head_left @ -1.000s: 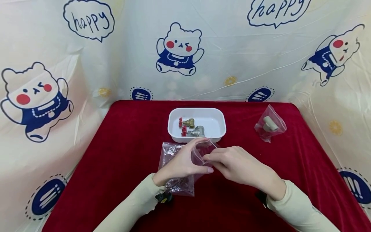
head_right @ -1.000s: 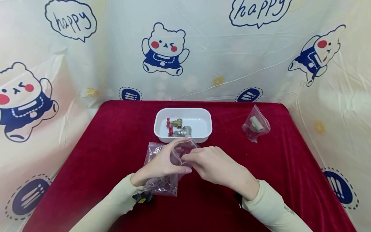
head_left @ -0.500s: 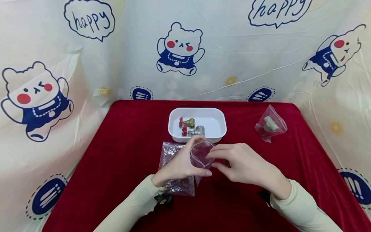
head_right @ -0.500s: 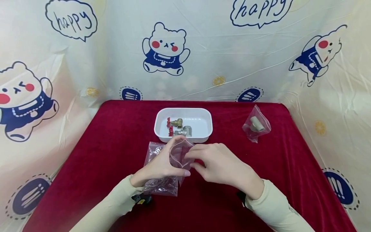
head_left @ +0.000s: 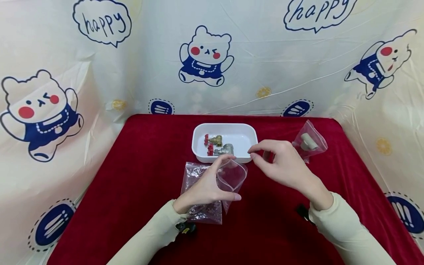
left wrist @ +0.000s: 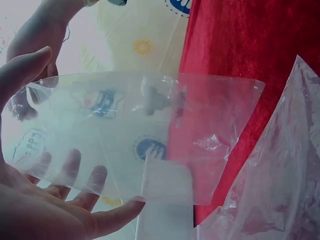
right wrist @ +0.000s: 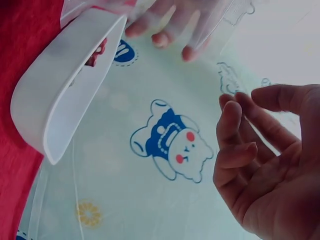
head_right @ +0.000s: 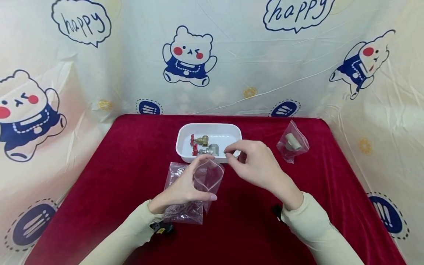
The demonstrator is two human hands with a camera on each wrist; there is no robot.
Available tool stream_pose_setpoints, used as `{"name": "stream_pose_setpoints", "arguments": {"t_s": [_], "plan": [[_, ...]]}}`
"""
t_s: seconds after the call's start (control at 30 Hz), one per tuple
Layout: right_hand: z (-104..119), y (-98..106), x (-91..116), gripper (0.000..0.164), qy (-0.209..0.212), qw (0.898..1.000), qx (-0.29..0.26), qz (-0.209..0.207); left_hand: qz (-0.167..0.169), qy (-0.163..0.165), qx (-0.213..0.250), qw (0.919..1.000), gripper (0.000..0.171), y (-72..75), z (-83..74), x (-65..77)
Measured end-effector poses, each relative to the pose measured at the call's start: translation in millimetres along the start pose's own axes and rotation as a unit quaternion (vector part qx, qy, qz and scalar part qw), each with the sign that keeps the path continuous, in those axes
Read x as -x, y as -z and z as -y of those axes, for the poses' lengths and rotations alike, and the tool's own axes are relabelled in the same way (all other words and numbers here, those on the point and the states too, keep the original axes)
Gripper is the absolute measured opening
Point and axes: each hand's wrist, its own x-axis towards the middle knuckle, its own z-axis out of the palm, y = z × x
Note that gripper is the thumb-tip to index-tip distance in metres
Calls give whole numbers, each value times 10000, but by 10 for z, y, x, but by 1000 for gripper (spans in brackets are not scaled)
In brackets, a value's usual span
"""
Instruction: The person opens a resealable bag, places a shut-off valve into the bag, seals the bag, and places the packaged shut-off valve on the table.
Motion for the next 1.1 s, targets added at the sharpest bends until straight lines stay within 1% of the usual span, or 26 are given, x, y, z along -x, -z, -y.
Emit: {"name": "stream_pose_setpoints", "arguments": {"t_s": [0.1, 0.2, 0.27, 0.37, 0.47, 0.67, 0.77, 0.9, 1.1], "plan": [[-61, 23, -92, 12, -441, 9990, 32, 61, 41, 39, -5, 10000, 100, -6, 15, 9], [-91, 47, -183, 13, -912, 9952, 52, 360, 90, 103, -59, 9999, 102, -17, 33, 20], [-103, 56, -245, 15, -1132, 9919, 81, 573, 107, 161, -136, 9997, 103, -21, 40, 26], [-133, 60, -349, 18, -1269, 9889, 115, 763, 82, 293, -289, 9991, 104, -23, 41, 39], [-185, 52, -468, 19, -1301, 9879, 132, 835, 41, 355, -336, 9988, 104, -19, 36, 50], [-374, -30, -697, 22, -1470, 9841, 313, 944, -9, 375, -313, 9988, 100, -16, 33, 61], [-483, -90, -796, 25, -1686, 9785, 430, 1109, -6, 361, -305, 9989, 98, -15, 22, 66], [-590, -176, -924, 29, -1942, 9684, 589, 1451, -8, 274, -316, 9991, 96, -10, 10, 68], [-644, -306, -1057, 37, -2199, 9529, 755, 1948, -20, 217, -371, 9991, 97, 5, 13, 67]]}}
